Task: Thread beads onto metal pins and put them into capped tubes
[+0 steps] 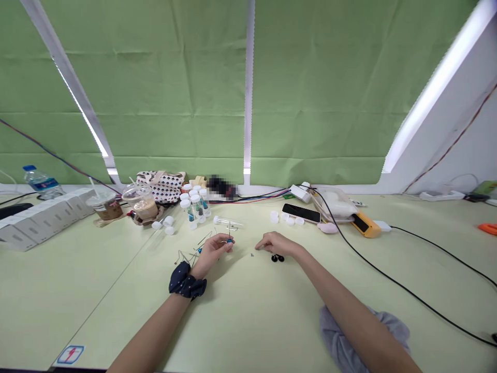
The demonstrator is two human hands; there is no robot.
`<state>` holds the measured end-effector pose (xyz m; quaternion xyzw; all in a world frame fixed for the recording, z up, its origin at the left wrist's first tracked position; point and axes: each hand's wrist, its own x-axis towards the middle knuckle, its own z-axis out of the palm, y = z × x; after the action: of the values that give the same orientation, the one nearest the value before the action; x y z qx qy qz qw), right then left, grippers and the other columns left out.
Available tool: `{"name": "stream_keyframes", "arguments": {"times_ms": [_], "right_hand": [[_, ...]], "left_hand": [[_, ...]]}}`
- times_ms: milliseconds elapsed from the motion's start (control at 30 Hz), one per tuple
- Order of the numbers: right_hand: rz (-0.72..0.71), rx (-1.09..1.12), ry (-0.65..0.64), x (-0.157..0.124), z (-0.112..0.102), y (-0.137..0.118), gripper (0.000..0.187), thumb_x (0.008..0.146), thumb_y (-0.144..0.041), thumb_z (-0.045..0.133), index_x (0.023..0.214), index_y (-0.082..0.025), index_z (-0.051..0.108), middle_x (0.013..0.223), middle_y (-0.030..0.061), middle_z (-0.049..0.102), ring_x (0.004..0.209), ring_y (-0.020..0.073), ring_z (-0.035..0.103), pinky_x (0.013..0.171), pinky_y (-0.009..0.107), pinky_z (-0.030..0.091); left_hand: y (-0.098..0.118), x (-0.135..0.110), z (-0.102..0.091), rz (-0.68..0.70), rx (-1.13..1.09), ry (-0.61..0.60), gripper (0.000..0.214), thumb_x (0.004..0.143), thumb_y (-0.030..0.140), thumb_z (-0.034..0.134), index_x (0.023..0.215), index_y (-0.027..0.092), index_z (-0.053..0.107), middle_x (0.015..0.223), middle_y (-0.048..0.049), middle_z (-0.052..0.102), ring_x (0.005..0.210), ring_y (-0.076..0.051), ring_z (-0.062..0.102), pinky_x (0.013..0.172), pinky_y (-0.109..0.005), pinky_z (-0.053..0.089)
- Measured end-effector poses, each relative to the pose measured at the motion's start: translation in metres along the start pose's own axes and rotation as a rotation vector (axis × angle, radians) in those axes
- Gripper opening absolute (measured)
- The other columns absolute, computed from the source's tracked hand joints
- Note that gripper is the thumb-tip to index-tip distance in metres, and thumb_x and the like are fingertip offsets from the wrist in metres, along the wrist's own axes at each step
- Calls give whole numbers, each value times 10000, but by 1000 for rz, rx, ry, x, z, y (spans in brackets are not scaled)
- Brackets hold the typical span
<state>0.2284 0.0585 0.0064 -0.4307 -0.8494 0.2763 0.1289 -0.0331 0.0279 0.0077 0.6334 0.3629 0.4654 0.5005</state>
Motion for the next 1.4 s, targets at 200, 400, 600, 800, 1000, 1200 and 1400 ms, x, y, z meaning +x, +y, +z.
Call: {"name": "stream_keyframes", "arguments": {"times_ms": [200,400,600,800,1000,1200,1400], "right_hand": [[-15,-45,-6,1,2,2,440,685,-16,442,975,-219,703,856,51,647,680,126,520,596,193,367],[-28,-49,-2,1,2,2,435,691,-14,441,967,-220,706,839,54,643,679,127,517,597,195,368],[-16,-9,-10,0,2,1,432,690,-11,440,963,-214,707,824,49,640,638,113,511,558,183,366],[-24,34,22,0,4,0,400,701,-17,436,933,-189,713,815,50,628,613,101,528,560,184,394],[11,126,75,1,2,-5,349,723,-32,439,884,-178,713,816,33,583,487,53,536,582,195,443],[-72,292,225,4,7,-27,292,800,-139,435,935,-196,687,850,29,524,569,76,599,563,193,457],[-136,373,335,6,21,-56,293,824,-133,436,979,-218,669,864,29,516,590,74,592,538,187,436]], "left_hand": [[0,0,1,-5,1,9,271,730,349,635,917,153,614,886,-72,638,663,-130,568,666,-282,459],[1,0,1,-9,-1,9,278,725,361,637,910,155,620,886,-76,639,662,-133,568,665,-285,464],[0,0,1,-9,3,19,294,714,371,644,910,152,623,888,-80,642,656,-134,568,659,-283,468],[0,0,0,-10,-9,9,275,726,352,640,917,155,617,910,-80,641,687,-141,588,692,-294,483],[1,0,1,-69,-98,-21,354,696,346,672,981,147,609,940,-93,646,760,-190,643,775,-365,499],[-3,-1,3,-87,-175,-58,369,699,336,675,1010,155,594,982,-93,641,781,-208,664,802,-393,499],[-6,-2,7,-90,-147,-26,366,662,318,707,971,154,602,983,-82,640,712,-187,665,734,-355,513]]}}
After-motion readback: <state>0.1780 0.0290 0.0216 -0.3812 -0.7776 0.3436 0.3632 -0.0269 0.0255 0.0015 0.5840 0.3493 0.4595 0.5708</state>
